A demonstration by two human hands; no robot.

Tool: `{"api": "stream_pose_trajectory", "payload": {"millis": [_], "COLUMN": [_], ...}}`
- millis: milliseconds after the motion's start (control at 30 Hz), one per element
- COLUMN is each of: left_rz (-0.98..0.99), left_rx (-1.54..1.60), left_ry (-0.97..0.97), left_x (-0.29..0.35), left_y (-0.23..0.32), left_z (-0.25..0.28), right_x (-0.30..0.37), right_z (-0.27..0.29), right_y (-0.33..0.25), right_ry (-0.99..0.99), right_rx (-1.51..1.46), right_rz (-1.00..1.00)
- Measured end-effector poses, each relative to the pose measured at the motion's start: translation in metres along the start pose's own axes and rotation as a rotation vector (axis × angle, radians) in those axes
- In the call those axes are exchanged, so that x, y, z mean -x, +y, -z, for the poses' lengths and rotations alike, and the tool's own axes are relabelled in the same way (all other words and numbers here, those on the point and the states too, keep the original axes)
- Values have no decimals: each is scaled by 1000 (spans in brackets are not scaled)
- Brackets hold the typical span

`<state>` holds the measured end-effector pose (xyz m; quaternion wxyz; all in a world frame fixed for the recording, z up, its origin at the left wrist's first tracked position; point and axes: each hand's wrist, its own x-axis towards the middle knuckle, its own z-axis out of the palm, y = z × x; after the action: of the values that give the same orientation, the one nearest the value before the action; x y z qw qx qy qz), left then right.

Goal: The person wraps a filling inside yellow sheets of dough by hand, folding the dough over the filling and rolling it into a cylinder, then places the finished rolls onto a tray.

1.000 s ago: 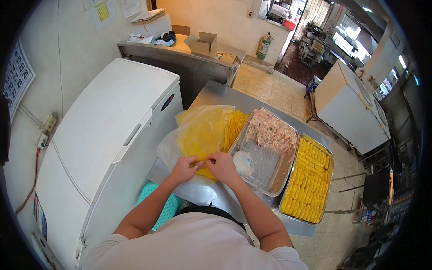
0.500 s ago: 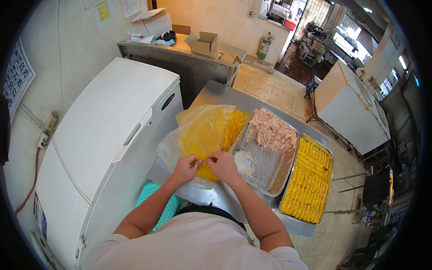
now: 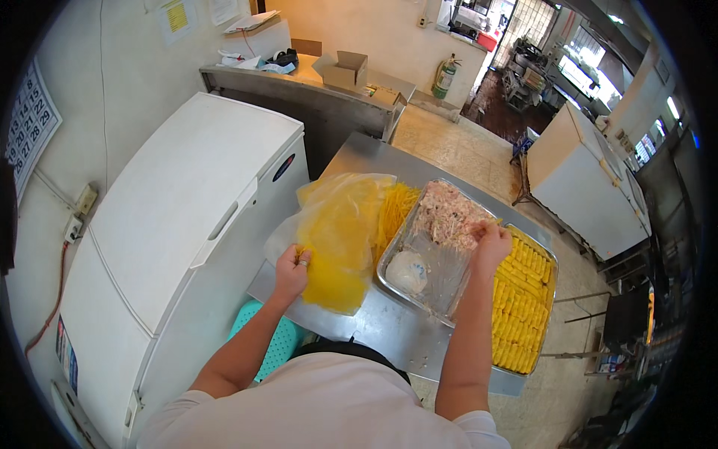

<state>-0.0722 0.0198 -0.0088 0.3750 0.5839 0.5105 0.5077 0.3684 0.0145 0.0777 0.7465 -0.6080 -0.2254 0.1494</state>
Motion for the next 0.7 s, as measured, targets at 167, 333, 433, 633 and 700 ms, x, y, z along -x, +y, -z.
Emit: {"api": "stream_pose_trajectory", "payload": {"millis": [167, 333, 433, 633, 700], "left_rz": [48, 136, 54, 9, 20], "left_rx": [78, 99, 166, 175, 113], "left_ry": [-108, -292, -340, -423, -445], "left_x": [-1, -3, -6, -8, -8], "left_y": [-9, 1, -5, 10, 11], "left_z": [-6, -12, -18, -12, -8], "right_x": [21, 140, 180, 194, 194], "right_z": [-6, -69, -90, -104, -108], "right_y": [-3, -18, -10, -16, -24], "right_ry": [-257, -754, -889, -1143, -1149], "right_rx": [-57, 235, 268, 411, 452], "right_rz": [-125, -451, -323, -200, -142]}}
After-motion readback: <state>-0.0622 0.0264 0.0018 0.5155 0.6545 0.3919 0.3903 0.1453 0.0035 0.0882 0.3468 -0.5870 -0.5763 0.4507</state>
